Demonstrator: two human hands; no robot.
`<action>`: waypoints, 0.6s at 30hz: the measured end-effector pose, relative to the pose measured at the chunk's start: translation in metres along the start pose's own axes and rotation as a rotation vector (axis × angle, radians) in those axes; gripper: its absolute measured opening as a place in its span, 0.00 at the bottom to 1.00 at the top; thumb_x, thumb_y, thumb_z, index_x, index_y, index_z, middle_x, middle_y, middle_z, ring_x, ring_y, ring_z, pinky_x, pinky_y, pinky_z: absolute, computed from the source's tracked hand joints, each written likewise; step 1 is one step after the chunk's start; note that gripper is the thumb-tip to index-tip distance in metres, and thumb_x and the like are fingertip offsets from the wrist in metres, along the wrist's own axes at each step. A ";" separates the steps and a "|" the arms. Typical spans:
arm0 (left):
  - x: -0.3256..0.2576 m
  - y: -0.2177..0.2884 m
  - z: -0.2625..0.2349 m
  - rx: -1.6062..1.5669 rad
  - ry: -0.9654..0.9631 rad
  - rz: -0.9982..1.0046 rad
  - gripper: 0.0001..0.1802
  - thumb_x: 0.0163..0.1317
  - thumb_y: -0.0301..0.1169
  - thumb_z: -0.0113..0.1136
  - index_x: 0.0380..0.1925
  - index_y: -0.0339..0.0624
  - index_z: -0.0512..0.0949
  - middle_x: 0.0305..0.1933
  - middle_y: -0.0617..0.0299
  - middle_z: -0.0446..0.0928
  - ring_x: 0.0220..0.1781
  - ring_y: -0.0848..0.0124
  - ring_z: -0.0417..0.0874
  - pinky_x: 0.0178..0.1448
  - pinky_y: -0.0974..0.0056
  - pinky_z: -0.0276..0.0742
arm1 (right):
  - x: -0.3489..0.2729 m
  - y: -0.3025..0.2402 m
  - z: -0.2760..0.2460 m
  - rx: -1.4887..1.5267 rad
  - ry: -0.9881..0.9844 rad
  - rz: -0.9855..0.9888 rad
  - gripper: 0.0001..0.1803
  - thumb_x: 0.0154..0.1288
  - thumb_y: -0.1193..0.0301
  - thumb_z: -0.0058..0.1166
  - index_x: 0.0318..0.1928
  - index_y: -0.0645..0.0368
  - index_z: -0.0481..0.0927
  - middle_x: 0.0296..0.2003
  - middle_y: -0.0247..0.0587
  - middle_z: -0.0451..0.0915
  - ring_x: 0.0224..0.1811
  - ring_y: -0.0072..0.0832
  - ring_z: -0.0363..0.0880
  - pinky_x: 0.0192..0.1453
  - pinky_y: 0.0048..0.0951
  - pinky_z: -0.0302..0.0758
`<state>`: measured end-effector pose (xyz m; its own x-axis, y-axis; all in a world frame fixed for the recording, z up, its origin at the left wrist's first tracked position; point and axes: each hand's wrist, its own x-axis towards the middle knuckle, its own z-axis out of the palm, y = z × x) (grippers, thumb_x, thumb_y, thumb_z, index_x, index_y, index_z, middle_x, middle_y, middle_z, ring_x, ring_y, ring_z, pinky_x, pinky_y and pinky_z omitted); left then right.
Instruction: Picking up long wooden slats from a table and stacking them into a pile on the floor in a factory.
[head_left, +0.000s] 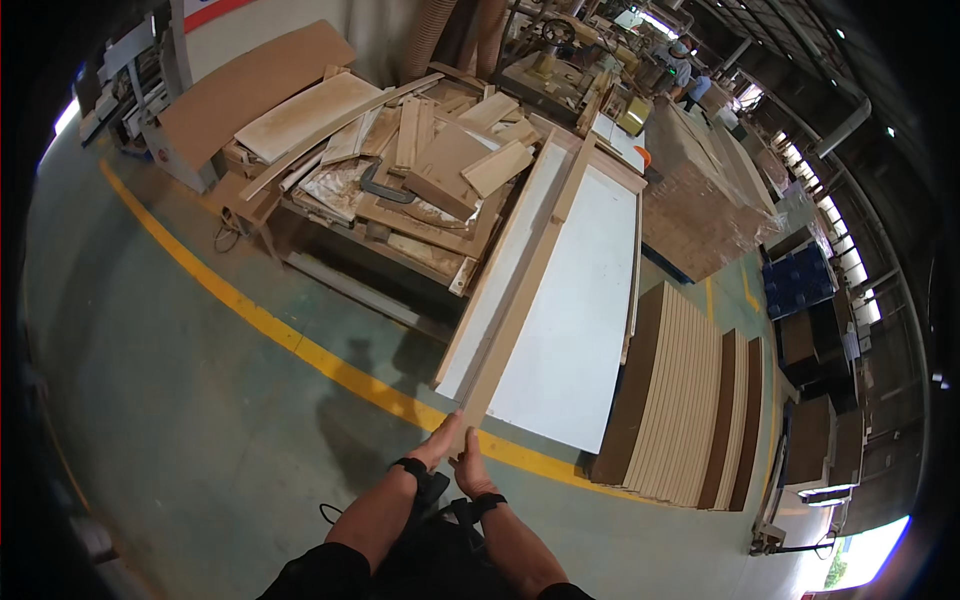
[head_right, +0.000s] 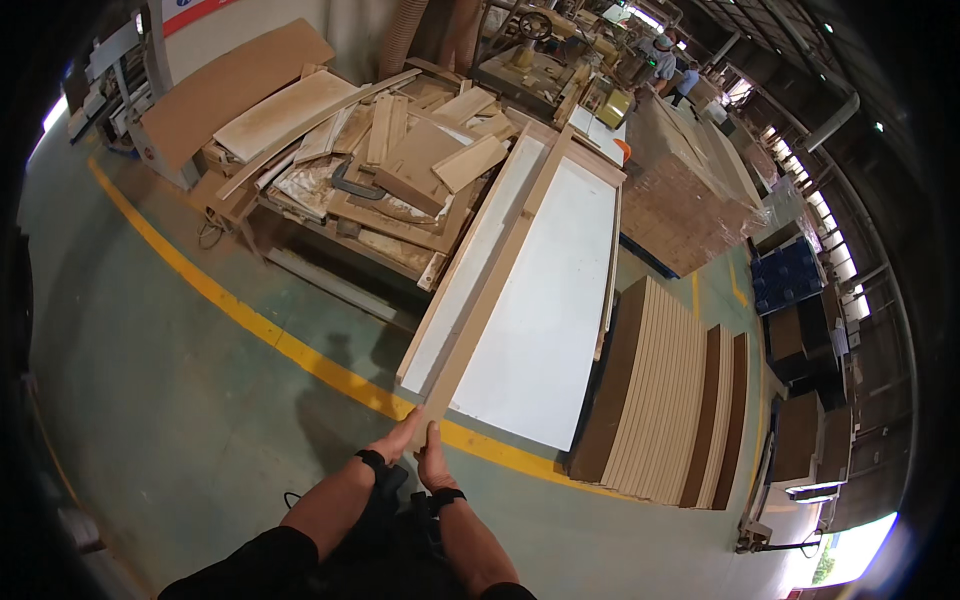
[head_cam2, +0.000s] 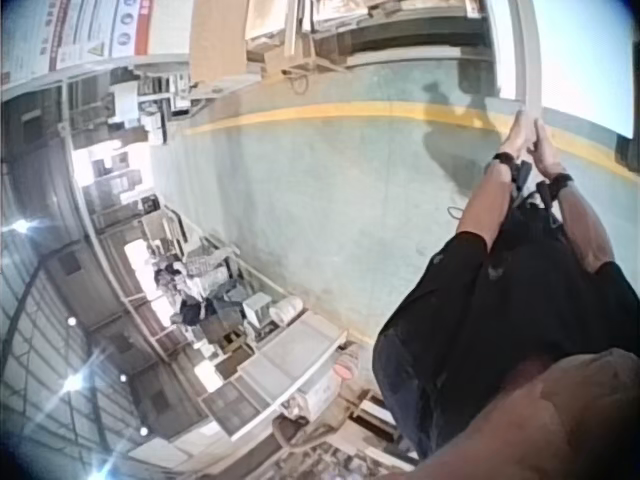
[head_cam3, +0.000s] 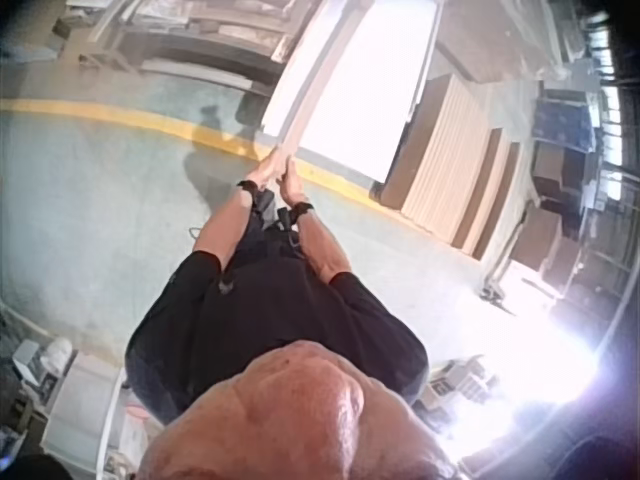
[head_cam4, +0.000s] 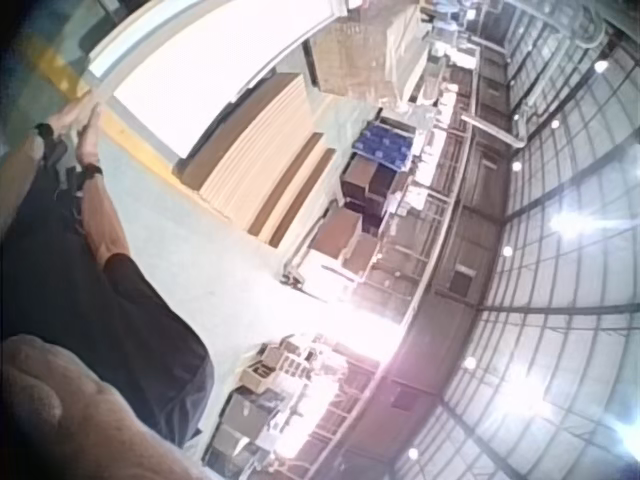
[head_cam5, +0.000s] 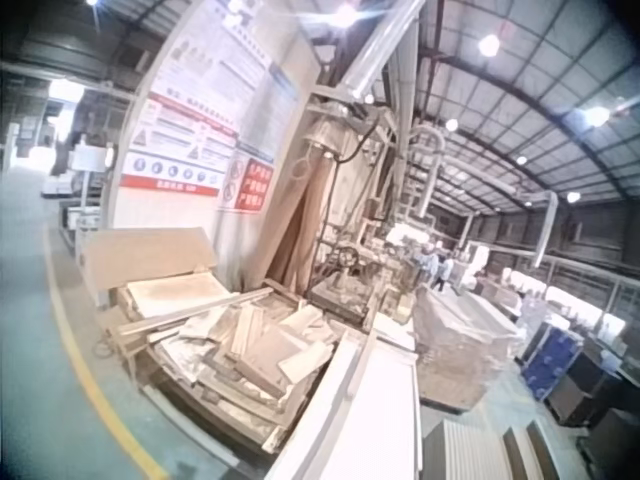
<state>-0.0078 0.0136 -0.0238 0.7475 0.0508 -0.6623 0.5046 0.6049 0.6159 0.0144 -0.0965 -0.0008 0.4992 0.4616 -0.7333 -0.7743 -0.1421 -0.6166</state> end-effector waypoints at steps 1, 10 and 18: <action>0.004 -0.002 -0.001 0.024 0.081 0.010 0.42 0.70 0.66 0.36 0.69 0.43 0.65 0.68 0.56 0.70 0.68 0.62 0.69 0.71 0.58 0.62 | 0.002 0.000 0.000 -0.013 0.051 -0.069 0.41 0.72 0.34 0.29 0.74 0.46 0.59 0.69 0.34 0.65 0.71 0.35 0.60 0.74 0.49 0.54; -0.030 -0.046 -0.055 0.025 0.080 0.141 0.42 0.72 0.66 0.32 0.68 0.44 0.64 0.69 0.59 0.66 0.72 0.64 0.62 0.74 0.48 0.52 | -0.010 0.019 -0.047 0.055 0.171 -0.139 0.45 0.71 0.32 0.29 0.74 0.53 0.58 0.68 0.43 0.66 0.68 0.41 0.62 0.68 0.48 0.59; -0.078 -0.015 -0.096 -0.296 0.163 -0.096 0.48 0.70 0.67 0.35 0.72 0.36 0.55 0.71 0.48 0.64 0.75 0.56 0.61 0.74 0.48 0.55 | -0.039 0.039 -0.106 0.239 0.194 -0.035 0.44 0.74 0.37 0.28 0.73 0.60 0.56 0.63 0.51 0.69 0.61 0.44 0.69 0.65 0.46 0.67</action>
<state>-0.1159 0.0770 -0.0225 0.6118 0.0940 -0.7854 0.4047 0.8159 0.4129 0.0057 -0.2128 -0.0265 0.5739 0.2839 -0.7682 -0.8136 0.0909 -0.5742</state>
